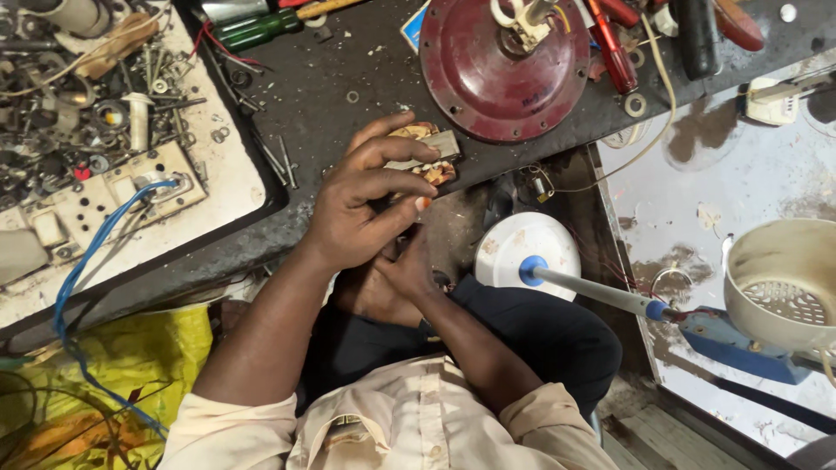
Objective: The person sits at a cluttered workbench and manipulates a small electrical component, possibly a transformer, using their hands. They handle a blue wire, stripping and twisting it, and appear to be making connections to the component.
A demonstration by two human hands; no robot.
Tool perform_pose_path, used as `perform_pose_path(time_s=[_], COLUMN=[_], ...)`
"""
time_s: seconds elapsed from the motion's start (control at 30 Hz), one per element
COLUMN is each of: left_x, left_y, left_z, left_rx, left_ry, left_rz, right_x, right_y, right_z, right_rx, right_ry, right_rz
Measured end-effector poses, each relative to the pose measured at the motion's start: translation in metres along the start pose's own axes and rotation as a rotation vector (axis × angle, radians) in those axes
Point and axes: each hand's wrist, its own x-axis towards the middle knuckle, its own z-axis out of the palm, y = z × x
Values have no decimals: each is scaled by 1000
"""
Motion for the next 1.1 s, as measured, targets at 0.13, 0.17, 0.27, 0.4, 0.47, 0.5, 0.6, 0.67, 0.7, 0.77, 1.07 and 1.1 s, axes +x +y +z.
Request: perform_pose_path(time_s=[0.13, 0.17, 0.27, 0.4, 0.47, 0.5, 0.6, 0.67, 0.7, 0.77, 1.07, 1.1], left_x=[2, 2, 6, 8, 8, 8, 7, 6, 6, 8, 7, 5], left_y=[3, 4, 4, 8, 8, 7, 6, 6, 6, 6, 6, 6], left_z=[2, 1, 1, 1, 2, 2, 5, 3, 2, 1, 2, 2], left_rx=[5, 3, 2, 9, 19, 22, 32, 45, 35, 11, -15, -7], left_ry=[7, 8, 15, 19, 19, 23, 31, 27, 24, 17, 34, 33], left_rz=[-2, 0, 41, 40, 36, 31, 16, 9, 20, 45, 47, 41], right_x=[2, 2, -2, -5, -4, -3, -3, -4, -4, -3, -1, -3], right_y=[4, 6, 12, 14, 14, 14, 15, 12, 11, 8, 8, 7], right_z=[-6, -5, -1, 2, 0, -2, -7, -5, -3, -1, -3, -1], right_rx=[50, 50, -118, -86, -87, -123, -210, -235, -220, -193, -233, -252], right_ry=[-61, -60, 34, 15, -27, 0, 46, 44, 30, 4, 16, 4], right_rz=[-2, 13, -100, -33, 6, -65, -194, -173, -137, -66, -167, -171])
